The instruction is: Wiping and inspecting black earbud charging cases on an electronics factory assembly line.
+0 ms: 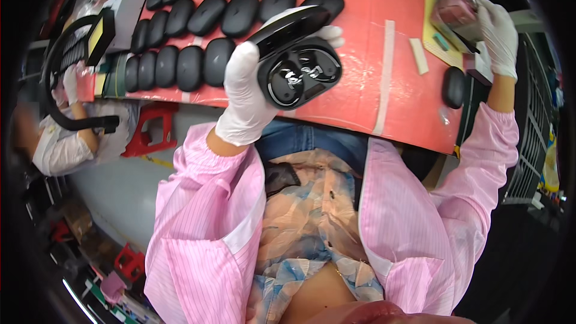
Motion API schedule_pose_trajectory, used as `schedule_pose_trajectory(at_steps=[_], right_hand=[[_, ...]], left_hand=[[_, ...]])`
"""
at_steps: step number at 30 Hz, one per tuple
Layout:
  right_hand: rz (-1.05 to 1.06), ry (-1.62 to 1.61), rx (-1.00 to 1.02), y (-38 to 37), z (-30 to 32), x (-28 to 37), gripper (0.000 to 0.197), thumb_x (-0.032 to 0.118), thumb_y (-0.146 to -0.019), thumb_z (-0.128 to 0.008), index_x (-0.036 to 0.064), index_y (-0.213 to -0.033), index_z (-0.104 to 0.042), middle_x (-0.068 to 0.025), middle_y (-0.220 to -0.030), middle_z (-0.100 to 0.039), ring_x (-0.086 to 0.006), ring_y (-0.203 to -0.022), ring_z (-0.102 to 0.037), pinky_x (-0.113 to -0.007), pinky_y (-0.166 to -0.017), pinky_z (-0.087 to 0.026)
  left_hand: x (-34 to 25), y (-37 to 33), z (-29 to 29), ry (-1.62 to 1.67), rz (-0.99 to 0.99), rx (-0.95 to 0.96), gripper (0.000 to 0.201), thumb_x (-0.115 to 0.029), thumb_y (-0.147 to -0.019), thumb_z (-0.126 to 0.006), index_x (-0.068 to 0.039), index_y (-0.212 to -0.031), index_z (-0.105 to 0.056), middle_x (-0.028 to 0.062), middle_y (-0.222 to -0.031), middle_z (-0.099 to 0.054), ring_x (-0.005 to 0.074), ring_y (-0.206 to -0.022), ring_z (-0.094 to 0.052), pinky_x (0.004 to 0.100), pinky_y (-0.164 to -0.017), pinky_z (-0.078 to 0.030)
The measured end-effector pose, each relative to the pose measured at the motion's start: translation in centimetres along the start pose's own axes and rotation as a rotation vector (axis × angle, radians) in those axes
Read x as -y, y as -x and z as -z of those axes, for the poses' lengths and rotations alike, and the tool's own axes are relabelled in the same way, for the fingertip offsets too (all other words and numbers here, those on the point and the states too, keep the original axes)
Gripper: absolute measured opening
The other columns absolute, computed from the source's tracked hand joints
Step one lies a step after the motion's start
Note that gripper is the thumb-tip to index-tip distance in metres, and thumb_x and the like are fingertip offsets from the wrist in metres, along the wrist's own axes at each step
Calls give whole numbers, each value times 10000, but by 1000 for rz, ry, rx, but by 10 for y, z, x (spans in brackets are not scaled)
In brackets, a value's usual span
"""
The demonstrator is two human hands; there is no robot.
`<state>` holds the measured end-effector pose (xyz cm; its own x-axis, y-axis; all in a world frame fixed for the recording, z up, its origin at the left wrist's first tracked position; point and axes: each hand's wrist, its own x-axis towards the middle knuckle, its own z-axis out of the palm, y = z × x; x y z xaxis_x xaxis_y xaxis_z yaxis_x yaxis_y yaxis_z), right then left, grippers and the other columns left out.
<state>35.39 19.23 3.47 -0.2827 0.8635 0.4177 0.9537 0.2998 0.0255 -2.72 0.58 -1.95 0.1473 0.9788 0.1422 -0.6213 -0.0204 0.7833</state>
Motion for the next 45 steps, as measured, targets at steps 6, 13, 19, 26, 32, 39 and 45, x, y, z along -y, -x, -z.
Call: schedule_pose_trajectory(at_steps=[6,13,19,26,32,39,45], right_hand=[[390,-1023,-45,67,25,190,221,-18,-857,-610,5,-1067,-673,-79,-975,-681,-192,-866,-647,-287,-792,-507],[443,-780,135,109,33,213,295,-83,-685,-641,78,-921,-712,-32,-753,-594,-211,-706,-564,-332,-653,-458],[437,-646,75,121,30,217,293,-60,-653,-660,95,-898,-702,-29,-725,-541,-217,-697,-556,-343,-619,-441],[483,-564,-143,115,10,217,337,-50,-650,-673,109,-945,-713,-31,-761,-558,-216,-722,-567,-344,-633,-449],[481,-1010,47,107,23,214,332,-44,-656,-673,116,-940,-735,-11,-794,-602,-206,-757,-583,-318,-684,-475],[545,-675,-27,105,19,221,306,13,-697,-700,157,-964,-733,-15,-805,-606,-213,-718,-577,-299,-621,-468],[348,-855,-119,88,18,190,283,-88,-805,-636,14,-1063,-690,-71,-932,-685,-170,-818,-638,-281,-705,-510]], left_hand=[[1,9,4,-45,36,-34,872,-675,-865,-473,34,-1371,-425,226,-1231,-585,277,-1108,-606,366,-932,-522],[8,6,-11,-49,71,-69,851,-670,-838,-505,29,-1321,-465,194,-1176,-609,266,-1076,-618,374,-919,-521],[11,8,-17,-108,57,-45,852,-663,-825,-527,36,-1309,-478,179,-1151,-619,213,-983,-634,340,-876,-529],[11,12,-19,-70,243,-53,747,-601,-899,-470,28,-1299,-510,150,-1149,-630,201,-1017,-630,310,-865,-525],[7,12,-21,-20,335,-85,671,-560,-918,-486,4,-1276,-544,103,-1110,-652,172,-950,-648,299,-833,-531],[6,8,-25,-29,633,-219,886,-764,-848,-399,20,-1230,-556,168,-1100,-649,244,-932,-657,335,-833,-537],[5,3,-30,393,712,-234,794,-674,-910,-416,22,-1280,-503,225,-1183,-613,431,-1057,-626,490,-874,-569]])
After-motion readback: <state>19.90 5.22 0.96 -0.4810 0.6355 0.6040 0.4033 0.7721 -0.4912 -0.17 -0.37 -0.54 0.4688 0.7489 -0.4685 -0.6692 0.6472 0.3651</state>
